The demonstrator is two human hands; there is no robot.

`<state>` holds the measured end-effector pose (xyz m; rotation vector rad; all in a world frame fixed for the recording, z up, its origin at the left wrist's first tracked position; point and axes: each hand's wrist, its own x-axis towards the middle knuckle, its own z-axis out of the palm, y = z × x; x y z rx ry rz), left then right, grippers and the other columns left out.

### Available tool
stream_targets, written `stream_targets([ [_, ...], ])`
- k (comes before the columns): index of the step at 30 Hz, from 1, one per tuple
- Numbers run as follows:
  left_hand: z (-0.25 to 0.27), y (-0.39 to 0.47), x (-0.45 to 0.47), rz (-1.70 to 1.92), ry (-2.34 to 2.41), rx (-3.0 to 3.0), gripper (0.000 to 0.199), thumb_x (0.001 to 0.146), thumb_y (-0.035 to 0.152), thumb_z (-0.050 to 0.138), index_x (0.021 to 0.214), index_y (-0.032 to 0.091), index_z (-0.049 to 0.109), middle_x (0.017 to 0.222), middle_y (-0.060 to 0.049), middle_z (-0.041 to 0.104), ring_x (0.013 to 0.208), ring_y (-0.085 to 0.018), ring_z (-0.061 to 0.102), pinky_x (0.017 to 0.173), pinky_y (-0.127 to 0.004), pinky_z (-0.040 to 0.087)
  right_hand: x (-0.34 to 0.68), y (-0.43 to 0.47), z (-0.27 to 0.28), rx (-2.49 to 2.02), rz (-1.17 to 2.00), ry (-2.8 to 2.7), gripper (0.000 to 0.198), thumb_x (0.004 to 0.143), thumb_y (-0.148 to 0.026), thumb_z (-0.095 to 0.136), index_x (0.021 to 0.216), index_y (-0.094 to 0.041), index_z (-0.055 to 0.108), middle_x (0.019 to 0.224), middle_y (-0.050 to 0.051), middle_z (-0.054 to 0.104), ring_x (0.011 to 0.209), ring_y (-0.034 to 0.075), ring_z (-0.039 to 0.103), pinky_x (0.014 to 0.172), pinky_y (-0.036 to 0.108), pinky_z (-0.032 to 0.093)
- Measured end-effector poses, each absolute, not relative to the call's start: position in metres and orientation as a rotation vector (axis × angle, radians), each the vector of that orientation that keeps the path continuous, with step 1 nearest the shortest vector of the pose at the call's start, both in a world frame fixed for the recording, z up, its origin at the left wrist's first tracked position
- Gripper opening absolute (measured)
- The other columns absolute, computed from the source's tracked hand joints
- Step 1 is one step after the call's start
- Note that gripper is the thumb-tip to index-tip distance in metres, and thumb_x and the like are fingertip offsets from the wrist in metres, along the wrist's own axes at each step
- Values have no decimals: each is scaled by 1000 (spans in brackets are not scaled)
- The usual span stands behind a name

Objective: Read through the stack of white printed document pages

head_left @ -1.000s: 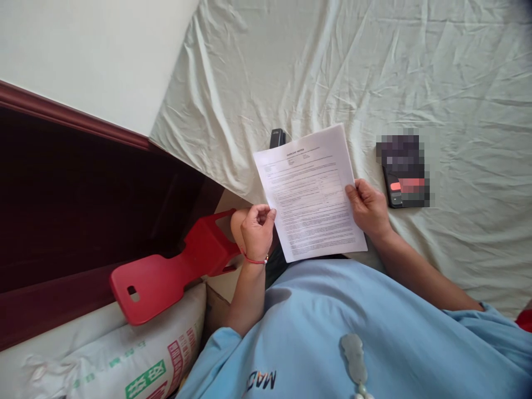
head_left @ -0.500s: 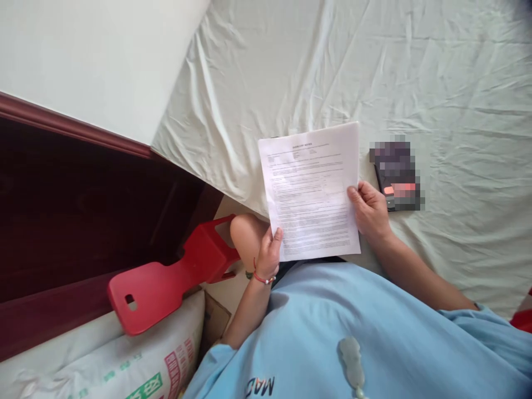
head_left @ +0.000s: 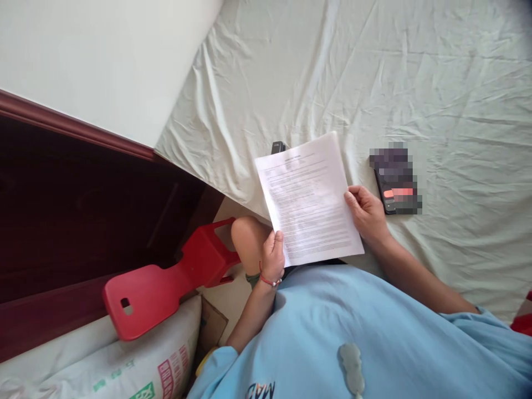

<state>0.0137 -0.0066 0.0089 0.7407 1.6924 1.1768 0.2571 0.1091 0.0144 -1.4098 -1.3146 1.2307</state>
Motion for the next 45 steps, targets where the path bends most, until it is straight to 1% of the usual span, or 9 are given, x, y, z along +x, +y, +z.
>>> stream_targets([
  [11, 1, -6, 23, 1270, 1666, 528, 54, 90, 65, 67, 113, 17, 73, 119, -11, 76, 115, -25, 71, 105, -38, 53, 256, 107, 27, -1559, 1226, -1516, 27, 91, -49, 67, 92, -22, 67, 80, 4, 72, 70, 19, 64, 67, 34, 48],
  [15, 5, -4, 27, 1289, 1625, 397, 57, 82, 68, 74, 107, 17, 72, 113, -11, 78, 110, -26, 73, 101, -40, 56, 258, 107, 27, -1627, 1206, -1640, 28, 90, -50, 67, 95, -22, 68, 79, 4, 73, 68, 20, 62, 65, 34, 45],
  [18, 8, -2, 27, 1302, 1604, 362, 58, 79, 67, 78, 108, 17, 72, 112, -10, 78, 107, -26, 73, 98, -39, 56, 261, 109, 28, -1630, 1203, -1749, 22, 92, -42, 62, 83, -22, 67, 73, 2, 69, 64, 18, 57, 61, 33, 39],
  [22, 12, 0, 18, 1236, 1565, 429, 51, 76, 63, 83, 96, 17, 73, 91, -5, 75, 82, -16, 69, 77, -28, 56, 264, 110, 31, -1592, 1250, -1700, 23, 91, -39, 59, 76, -22, 63, 71, 1, 67, 64, 17, 55, 61, 32, 39],
  [24, 15, 1, 10, 1170, 1604, 501, 51, 73, 63, 85, 77, 15, 68, 68, 1, 62, 60, -9, 55, 57, -20, 46, 264, 111, 32, -1583, 1264, -1688, 24, 91, -40, 59, 75, -22, 62, 71, 1, 66, 64, 17, 55, 62, 33, 39],
  [27, 19, 3, -1, 1136, 1662, 569, 56, 70, 65, 85, 69, 14, 62, 60, 5, 46, 50, -4, 36, 44, -17, 27, 263, 111, 33, -1582, 1240, -1708, 25, 90, -41, 59, 73, -23, 60, 69, 0, 64, 64, 17, 54, 62, 33, 38],
  [34, 23, 7, -5, 1090, 1694, 656, 55, 67, 64, 86, 71, 12, 67, 58, 4, 44, 46, -4, 36, 40, -18, 22, 262, 110, 36, -1598, 1195, -1709, 23, 89, -40, 61, 75, -22, 61, 65, -1, 61, 60, 16, 52, 60, 32, 38],
  [38, 22, 8, -2, 1110, 1686, 723, 51, 74, 61, 81, 69, 13, 66, 58, 4, 46, 44, -3, 38, 40, -18, 23, 267, 107, 37, -1638, 1213, -1617, 23, 89, -44, 64, 86, -21, 67, 74, 2, 69, 64, 16, 58, 62, 30, 43],
  [45, 12, 6, 4, 1038, 1652, 784, 36, 84, 46, 70, 67, 15, 63, 57, 4, 48, 45, -5, 40, 44, -20, 26, 283, 102, 40, -1846, 1109, -1750, 17, 89, -37, 63, 82, -22, 65, 76, 3, 71, 69, 18, 61, 66, 31, 42],
])
